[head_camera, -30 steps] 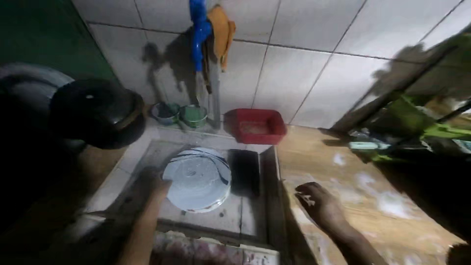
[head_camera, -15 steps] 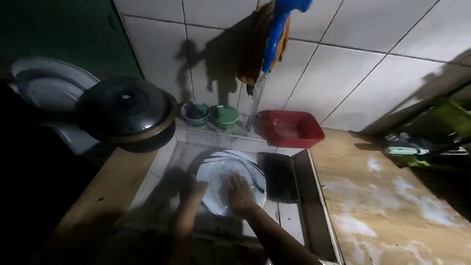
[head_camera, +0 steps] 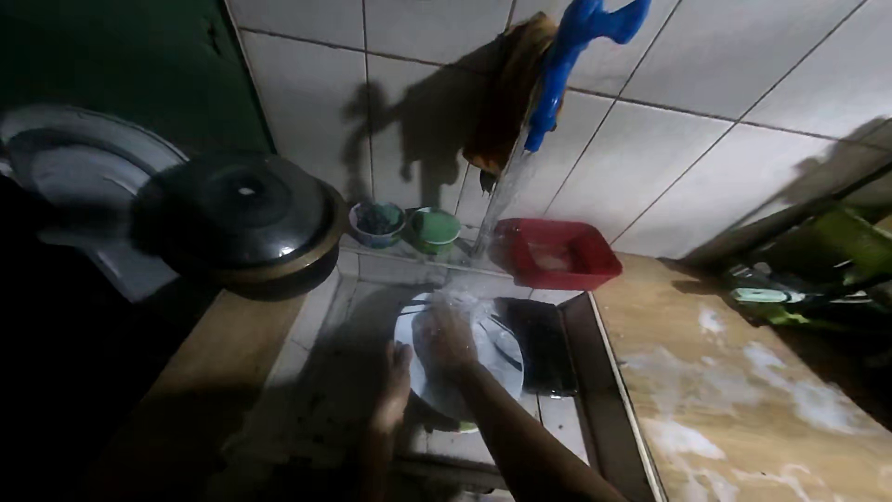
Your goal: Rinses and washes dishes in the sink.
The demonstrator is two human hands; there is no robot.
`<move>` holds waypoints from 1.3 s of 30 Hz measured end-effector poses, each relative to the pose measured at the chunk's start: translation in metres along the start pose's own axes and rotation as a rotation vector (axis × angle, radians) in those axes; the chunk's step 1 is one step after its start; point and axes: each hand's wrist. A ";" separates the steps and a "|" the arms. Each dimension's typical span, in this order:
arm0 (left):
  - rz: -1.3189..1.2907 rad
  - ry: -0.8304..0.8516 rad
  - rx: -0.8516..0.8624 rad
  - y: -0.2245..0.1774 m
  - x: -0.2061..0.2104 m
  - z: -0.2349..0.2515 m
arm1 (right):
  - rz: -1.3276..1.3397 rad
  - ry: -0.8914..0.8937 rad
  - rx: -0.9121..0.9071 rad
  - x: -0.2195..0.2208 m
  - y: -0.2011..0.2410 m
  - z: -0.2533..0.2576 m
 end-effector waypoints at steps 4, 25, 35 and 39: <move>-0.158 0.000 -0.041 -0.004 0.003 0.009 | 0.286 0.019 -0.320 -0.007 0.015 -0.039; 0.713 0.275 1.134 -0.074 0.115 0.017 | 1.685 -0.314 0.370 -0.132 -0.036 -0.042; 0.725 -0.066 0.756 -0.123 0.101 0.069 | 1.731 -0.236 0.526 -0.132 -0.034 -0.061; 0.842 0.190 1.041 -0.090 0.130 0.017 | 1.858 -0.266 0.414 -0.132 -0.049 -0.052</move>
Point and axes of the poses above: each hand's wrist, its own z-axis towards the middle knuckle, its own x-axis out of the palm, y = z × x, and after that the axes turned 7 degrees about -z, right-handed
